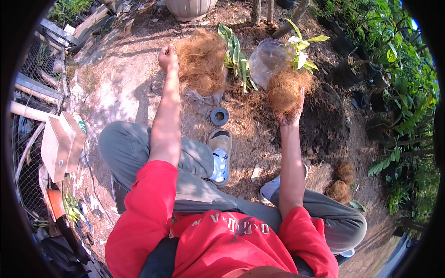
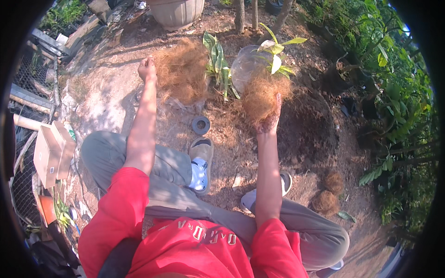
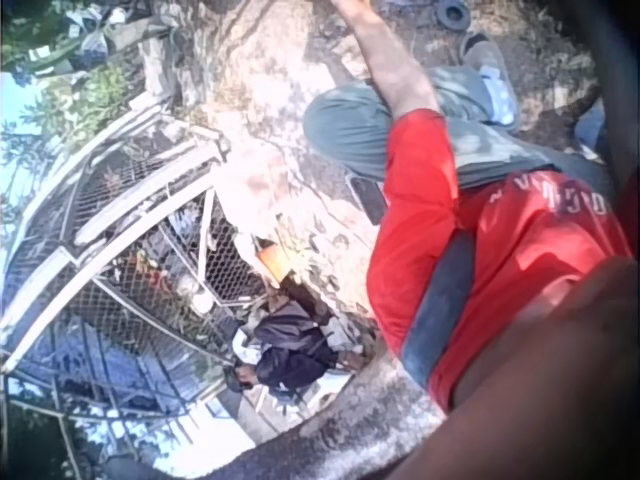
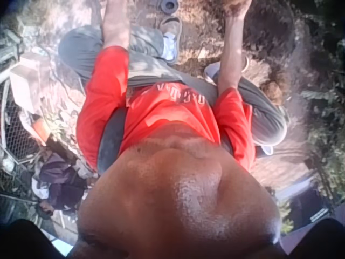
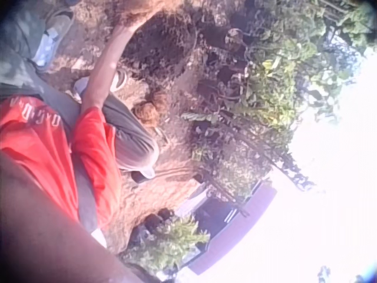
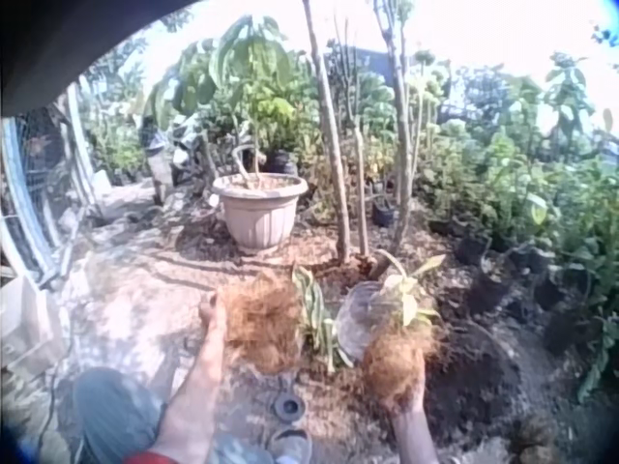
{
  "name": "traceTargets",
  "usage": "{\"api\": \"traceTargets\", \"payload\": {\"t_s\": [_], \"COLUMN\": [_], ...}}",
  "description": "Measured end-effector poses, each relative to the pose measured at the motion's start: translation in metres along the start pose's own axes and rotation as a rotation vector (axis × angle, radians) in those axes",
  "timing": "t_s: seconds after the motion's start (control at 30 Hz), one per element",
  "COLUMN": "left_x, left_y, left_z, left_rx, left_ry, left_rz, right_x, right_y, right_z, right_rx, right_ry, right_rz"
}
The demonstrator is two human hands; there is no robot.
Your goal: The person sits on the ground and wraps a small plant's root ball with soil and coconut coir. They first pack soil around the roots, then cover the soil with a layer of coconut coir, pressing it firmly to secure the plant.
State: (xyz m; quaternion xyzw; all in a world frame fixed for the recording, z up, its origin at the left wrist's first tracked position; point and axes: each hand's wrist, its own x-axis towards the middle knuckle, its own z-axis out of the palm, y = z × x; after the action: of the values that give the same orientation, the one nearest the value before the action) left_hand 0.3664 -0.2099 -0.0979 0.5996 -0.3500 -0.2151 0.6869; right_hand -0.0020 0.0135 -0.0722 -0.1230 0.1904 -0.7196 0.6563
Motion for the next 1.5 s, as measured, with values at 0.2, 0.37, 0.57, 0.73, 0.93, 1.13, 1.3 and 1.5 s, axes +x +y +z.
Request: {"api": "traceTargets", "payload": {"t_s": [0.2, 0.37, 0.57, 0.73, 0.93, 1.13, 1.3, 1.5], "left_x": [0.017, 0.039, 0.034, 0.033, 0.049, 0.041, 0.050, 0.022], "left_y": [0.052, 0.051, 0.064, 0.054, 0.028, 0.008, -0.034, 0.091], "left_z": [0.001, -0.003, 0.017, 0.025, 0.024, 0.011, 0.007, 0.046], "left_rx": [-0.600, -0.134, -0.548, -0.132, -0.192, 0.679, 0.208, -0.168], "left_ry": [0.020, -0.190, -0.009, -0.325, -0.257, -0.600, -0.513, -0.482], "left_rz": [0.119, -0.040, 0.148, 0.060, 0.039, 0.403, 0.077, 0.390], "right_x": [0.003, 0.008, 0.004, 0.003, 0.008, 0.009, 0.008, 0.009], "right_y": [0.005, 0.010, 0.010, 0.007, 0.016, 0.018, 0.024, 0.013], "right_z": [0.003, -0.005, -0.003, 0.002, -0.008, -0.007, -0.010, -0.009], "right_rx": [0.009, 0.018, -0.018, -0.029, -0.004, 0.055, -0.009, 0.066], "right_ry": [0.029, -0.019, 0.089, 0.125, 0.089, 0.060, 0.089, 0.017], "right_rz": [0.004, 0.042, 0.013, -0.006, 0.007, 0.022, 0.009, 0.004]}}
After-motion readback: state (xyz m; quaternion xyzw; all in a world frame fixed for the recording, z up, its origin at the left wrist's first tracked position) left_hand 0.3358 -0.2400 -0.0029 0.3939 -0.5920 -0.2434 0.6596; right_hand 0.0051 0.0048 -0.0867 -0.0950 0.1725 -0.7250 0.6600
